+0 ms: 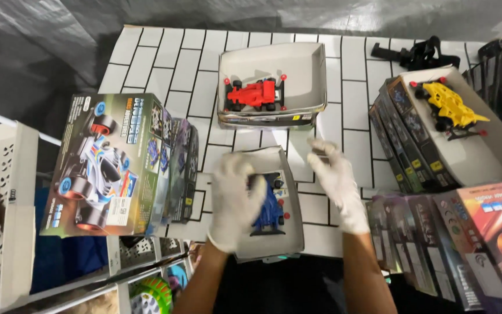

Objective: The person assembles a blue toy car chassis on a tiled table, using pliers to manipulate small parts and attaching wheels. They handle multiple toy boxes and components, organizing them while working on the assembly.

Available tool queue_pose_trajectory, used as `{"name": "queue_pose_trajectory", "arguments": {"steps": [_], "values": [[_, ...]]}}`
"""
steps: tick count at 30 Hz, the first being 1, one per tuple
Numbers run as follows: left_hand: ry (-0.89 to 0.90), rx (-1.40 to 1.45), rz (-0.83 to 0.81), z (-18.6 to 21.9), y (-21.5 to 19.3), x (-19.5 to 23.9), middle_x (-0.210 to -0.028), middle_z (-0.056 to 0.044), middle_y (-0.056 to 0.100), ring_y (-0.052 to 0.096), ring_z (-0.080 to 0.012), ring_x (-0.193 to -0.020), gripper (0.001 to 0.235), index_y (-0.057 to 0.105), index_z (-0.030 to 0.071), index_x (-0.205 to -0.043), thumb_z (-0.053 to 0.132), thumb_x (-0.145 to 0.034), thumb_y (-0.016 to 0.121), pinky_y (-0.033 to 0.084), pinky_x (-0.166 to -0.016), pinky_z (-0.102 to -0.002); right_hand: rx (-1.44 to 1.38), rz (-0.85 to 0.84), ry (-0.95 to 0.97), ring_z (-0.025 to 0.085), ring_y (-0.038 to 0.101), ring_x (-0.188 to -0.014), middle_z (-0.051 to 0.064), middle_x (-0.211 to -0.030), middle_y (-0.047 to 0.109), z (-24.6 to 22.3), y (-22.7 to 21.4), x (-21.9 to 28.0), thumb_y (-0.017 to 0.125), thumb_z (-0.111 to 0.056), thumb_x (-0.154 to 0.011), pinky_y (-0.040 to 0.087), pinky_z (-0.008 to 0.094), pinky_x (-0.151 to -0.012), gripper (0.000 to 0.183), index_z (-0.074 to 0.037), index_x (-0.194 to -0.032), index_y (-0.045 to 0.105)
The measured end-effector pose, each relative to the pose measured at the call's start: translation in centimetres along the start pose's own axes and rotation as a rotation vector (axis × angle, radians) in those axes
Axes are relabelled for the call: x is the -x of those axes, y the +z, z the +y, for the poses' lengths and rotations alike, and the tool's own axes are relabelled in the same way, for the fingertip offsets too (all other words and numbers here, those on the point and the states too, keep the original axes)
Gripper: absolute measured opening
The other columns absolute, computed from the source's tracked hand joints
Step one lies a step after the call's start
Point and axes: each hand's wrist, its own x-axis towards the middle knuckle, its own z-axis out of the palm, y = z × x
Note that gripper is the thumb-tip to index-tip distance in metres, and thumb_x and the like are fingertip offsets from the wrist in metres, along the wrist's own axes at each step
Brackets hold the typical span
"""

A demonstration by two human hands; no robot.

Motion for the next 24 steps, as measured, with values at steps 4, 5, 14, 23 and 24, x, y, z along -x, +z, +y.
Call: {"name": "queue_pose_trajectory", "arguments": {"steps": [4,5,14,23,24], "values": [[0.015,-0.298,-0.249,-0.3,2.6,5.8,-0.138,-0.021,0.051,0.047,-0.0417,-0.126,0.079,0.059,0.002,-0.132,0.058,-0.078,0.075,0.039,-0.105,-0.051,-0.083,-0.034,-0.108,0.036,0.068,-0.115,0.016,-0.128,0.067,3.0,2.2,5.0,0.078,-0.025,-0.090,0.056,0.046,-0.100,0.042,-0.015,-0.130,0.068],[0.016,-0.327,-0.352,0.5,2.1,6.0,-0.142,-0.026,0.046,0.052,-0.0439,-0.118,0.094,0.051,-0.001,-0.141,0.065,-0.078,0.072,0.044,-0.098,-0.049,-0.144,-0.044,-0.169,0.040,0.067,-0.115,0.020,-0.126,0.067,3.5,2.9,5.8,0.078,-0.026,-0.090,0.054,0.050,-0.101,0.046,-0.012,-0.133,0.066],[-0.093,-0.073,-0.309,1.1,2.9,6.6,-0.157,-0.028,0.026,0.051,-0.0435,-0.125,0.094,0.036,-0.004,-0.151,0.038,-0.078,0.077,0.047,-0.101,-0.048,-0.001,0.061,-0.222,0.030,0.071,-0.108,0.011,-0.106,0.075,7.7,5.2,5.7,0.081,-0.022,-0.087,0.056,0.042,-0.095,0.026,-0.017,-0.112,0.074],[-0.204,0.186,-0.187,0.2,2.3,7.5,-0.145,-0.028,0.041,0.052,-0.0458,-0.125,0.112,0.021,-0.004,-0.158,0.028,-0.071,0.084,0.045,-0.103,-0.050,-0.108,0.095,-0.191,0.026,0.071,-0.105,0.012,-0.103,0.076,8.3,5.3,5.7,0.083,-0.016,-0.086,0.056,0.040,-0.094,0.022,-0.014,-0.107,0.076],[-0.206,0.181,-0.190,-0.3,2.9,7.4,-0.145,-0.028,0.041,0.052,-0.0458,-0.125,0.112,0.021,-0.004,-0.158,0.028,-0.071,0.084,0.045,-0.103,-0.050,-0.111,0.092,-0.187,0.026,0.071,-0.105,0.012,-0.103,0.076,7.7,5.2,6.1,0.083,-0.016,-0.086,0.056,0.040,-0.094,0.022,-0.014,-0.107,0.076]]}}
